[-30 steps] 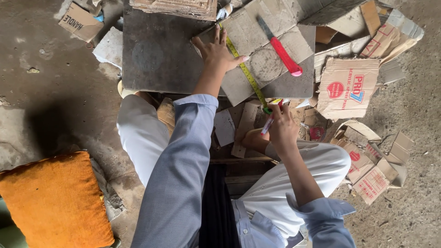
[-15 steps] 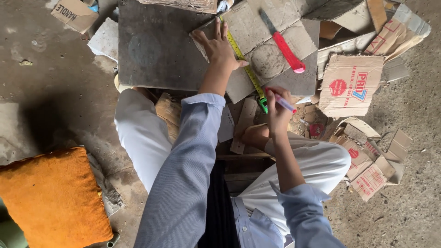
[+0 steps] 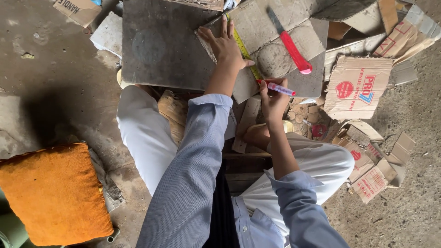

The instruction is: The person sits on the floor and uses a red utility knife to scrape a flat cardboard piece. They then use a tape measure and a red marker to measure and mark lines on the cardboard. The person repeats measuring and marking on different sections of the cardboard.

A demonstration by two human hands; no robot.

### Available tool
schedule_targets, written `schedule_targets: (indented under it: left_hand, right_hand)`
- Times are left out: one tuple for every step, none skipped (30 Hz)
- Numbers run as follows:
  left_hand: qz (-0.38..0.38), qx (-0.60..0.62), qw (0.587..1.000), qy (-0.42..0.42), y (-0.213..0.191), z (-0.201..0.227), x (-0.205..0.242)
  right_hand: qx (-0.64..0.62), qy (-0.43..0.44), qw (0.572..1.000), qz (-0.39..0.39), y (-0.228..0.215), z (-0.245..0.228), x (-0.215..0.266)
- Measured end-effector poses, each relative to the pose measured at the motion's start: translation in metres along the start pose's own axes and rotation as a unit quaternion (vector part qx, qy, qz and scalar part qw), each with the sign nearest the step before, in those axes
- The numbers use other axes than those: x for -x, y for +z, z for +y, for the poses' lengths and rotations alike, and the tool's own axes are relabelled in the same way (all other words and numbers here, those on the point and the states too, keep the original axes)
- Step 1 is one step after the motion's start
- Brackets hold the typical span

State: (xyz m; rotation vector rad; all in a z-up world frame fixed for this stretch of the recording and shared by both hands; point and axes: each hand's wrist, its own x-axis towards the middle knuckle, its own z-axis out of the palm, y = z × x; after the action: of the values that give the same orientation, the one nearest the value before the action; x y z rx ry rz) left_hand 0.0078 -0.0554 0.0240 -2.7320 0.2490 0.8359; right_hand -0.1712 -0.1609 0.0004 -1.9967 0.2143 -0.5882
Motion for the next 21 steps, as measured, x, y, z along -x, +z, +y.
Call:
schedule_targets:
  left_hand:
    - [0.001,-0.003,1.0,0.0,0.001,0.0,0.0]
    - [0.002,-0.007,1.0,0.0,0.001,0.001,-0.001]
    - [0.002,-0.006,1.0,0.0,0.001,0.001,-0.001]
    - [0.002,-0.002,1.0,-0.001,0.002,0.001,0.0]
    - [0.002,0.001,1.0,-0.002,0.001,0.001,-0.001]
    - [0.004,0.001,1.0,-0.002,0.0,0.0,-0.001]
    - [0.003,0.0,1.0,-0.001,0.0,0.001,-0.001]
    - [0.002,-0.002,1.0,-0.001,0.001,0.001,0.0]
    - [0.002,-0.002,1.0,0.0,0.001,0.001,0.0]
    - [0.003,-0.003,1.0,-0.002,0.001,0.001,0.0]
    - [0.006,-0.005,1.0,-0.004,0.0,0.001,0.0]
    - [0.007,-0.006,1.0,-0.002,0.002,0.001,0.0]
    - [0.003,0.002,1.0,0.004,0.002,0.0,-0.002]
    - [0.0,0.009,1.0,0.011,0.002,-0.001,-0.004]
    - [0.001,0.01,1.0,0.011,0.002,-0.002,-0.004]
    - [0.0,0.005,1.0,0.009,0.002,-0.002,-0.004]
    - [0.0,0.001,1.0,0.007,0.001,0.0,-0.005]
    - [0.002,0.001,1.0,0.008,-0.002,-0.001,-0.004]
    - [-0.002,-0.005,1.0,0.012,-0.003,-0.002,-0.002]
    - [-0.006,-0.01,1.0,0.015,-0.003,-0.002,0.001]
    - [-0.007,-0.012,1.0,0.015,0.002,-0.002,-0.003]
  right_hand:
    - [-0.007,0.006,1.0,0.001,0.0,0.0,0.0]
    - [-0.014,0.011,1.0,0.002,0.001,0.001,0.001]
    - [-0.014,0.01,1.0,0.002,0.0,-0.003,0.001]
    - [-0.011,0.006,1.0,-0.008,0.0,-0.006,0.001]
    - [-0.008,0.001,1.0,-0.016,-0.001,-0.01,0.001]
    - [-0.007,0.0,1.0,-0.016,0.0,-0.009,0.0]
    - [-0.014,0.002,1.0,-0.014,0.0,-0.008,0.001]
    - [-0.021,0.004,1.0,-0.012,-0.001,-0.007,0.002]
    - [-0.021,0.005,1.0,-0.012,-0.003,-0.007,0.003]
    - [-0.034,-0.01,0.999,0.001,-0.005,-0.007,0.003]
    - [-0.047,-0.025,0.998,0.015,-0.007,-0.007,0.004]
    - [-0.046,-0.024,0.998,0.017,-0.015,0.002,0.018]
    - [-0.041,-0.01,0.997,0.06,-0.021,0.01,0.029]
    - [-0.036,0.004,0.994,0.104,-0.026,0.019,0.04]
    - [-0.036,0.003,0.994,0.104,-0.025,0.023,0.059]
    - [-0.02,0.042,0.99,0.133,-0.024,0.028,0.078]
    - [-0.004,0.082,0.983,0.162,-0.024,0.034,0.097]
    - [-0.004,0.08,0.983,0.163,-0.017,0.048,0.102]
    - [0.006,0.16,0.972,0.174,-0.011,0.06,0.112]
    - [0.016,0.239,0.953,0.184,-0.006,0.072,0.121]
    - [0.015,0.241,0.953,0.184,-0.005,0.069,0.115]
